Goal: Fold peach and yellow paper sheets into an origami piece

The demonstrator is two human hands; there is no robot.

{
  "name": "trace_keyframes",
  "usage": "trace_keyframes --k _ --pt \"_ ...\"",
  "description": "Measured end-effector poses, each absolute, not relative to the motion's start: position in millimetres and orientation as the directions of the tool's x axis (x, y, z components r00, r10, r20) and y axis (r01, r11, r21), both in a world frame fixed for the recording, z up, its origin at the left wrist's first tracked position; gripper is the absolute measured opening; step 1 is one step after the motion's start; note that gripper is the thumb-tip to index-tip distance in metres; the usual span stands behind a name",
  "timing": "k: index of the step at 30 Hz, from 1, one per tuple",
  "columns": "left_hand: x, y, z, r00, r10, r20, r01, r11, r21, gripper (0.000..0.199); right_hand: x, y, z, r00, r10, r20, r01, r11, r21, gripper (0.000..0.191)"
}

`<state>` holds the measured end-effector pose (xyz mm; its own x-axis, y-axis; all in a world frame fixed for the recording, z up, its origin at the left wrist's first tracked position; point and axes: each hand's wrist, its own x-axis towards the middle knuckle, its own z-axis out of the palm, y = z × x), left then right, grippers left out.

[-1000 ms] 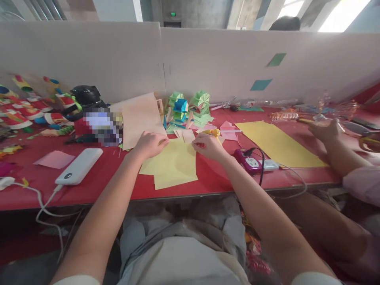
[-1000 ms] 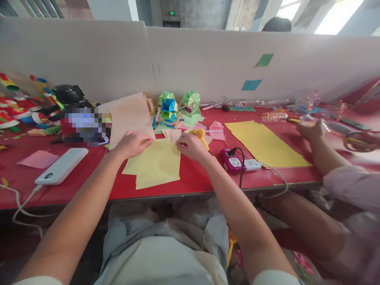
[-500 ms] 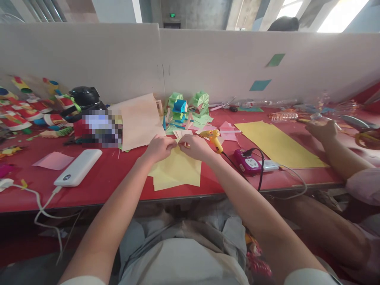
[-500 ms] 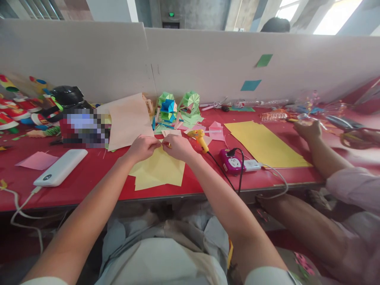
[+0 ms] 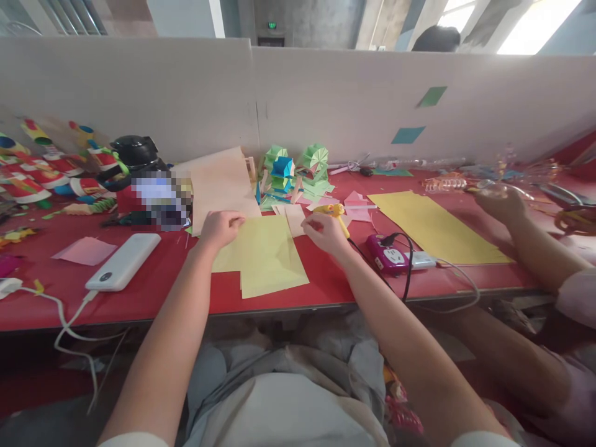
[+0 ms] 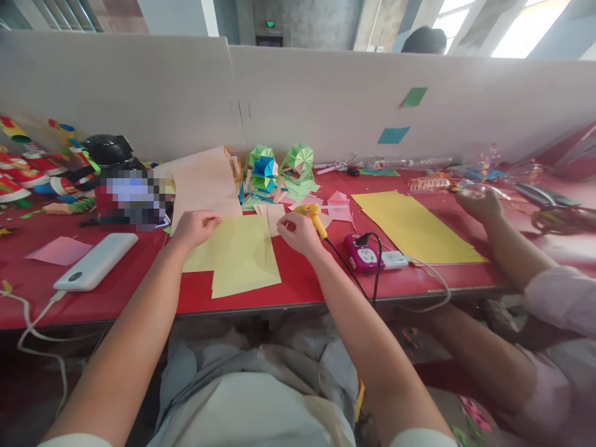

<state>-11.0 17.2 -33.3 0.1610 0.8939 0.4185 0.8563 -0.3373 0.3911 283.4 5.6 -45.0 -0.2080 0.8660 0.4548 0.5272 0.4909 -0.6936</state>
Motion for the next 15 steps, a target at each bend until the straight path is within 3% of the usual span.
trace_keyframes --k 4,8,15 --pt "7 11 -33 0.246 0.873 0.422 0.799 -0.429 0.421 0.025 269 3 -50 -0.227 0.896 0.382 0.359 0.442 -0.822 0.036" --pt "21 7 -32 0.311 0.842 0.441 0.731 -0.508 0.455 0.027 262 2 -53 -0.364 0.869 0.334 0.368 0.464 -0.805 0.039" --pt "-15 14 -39 0.127 0.896 0.426 0.76 -0.364 0.538 0.024 272 2 -51 -0.254 0.906 0.34 0.329 0.411 -0.85 0.037"
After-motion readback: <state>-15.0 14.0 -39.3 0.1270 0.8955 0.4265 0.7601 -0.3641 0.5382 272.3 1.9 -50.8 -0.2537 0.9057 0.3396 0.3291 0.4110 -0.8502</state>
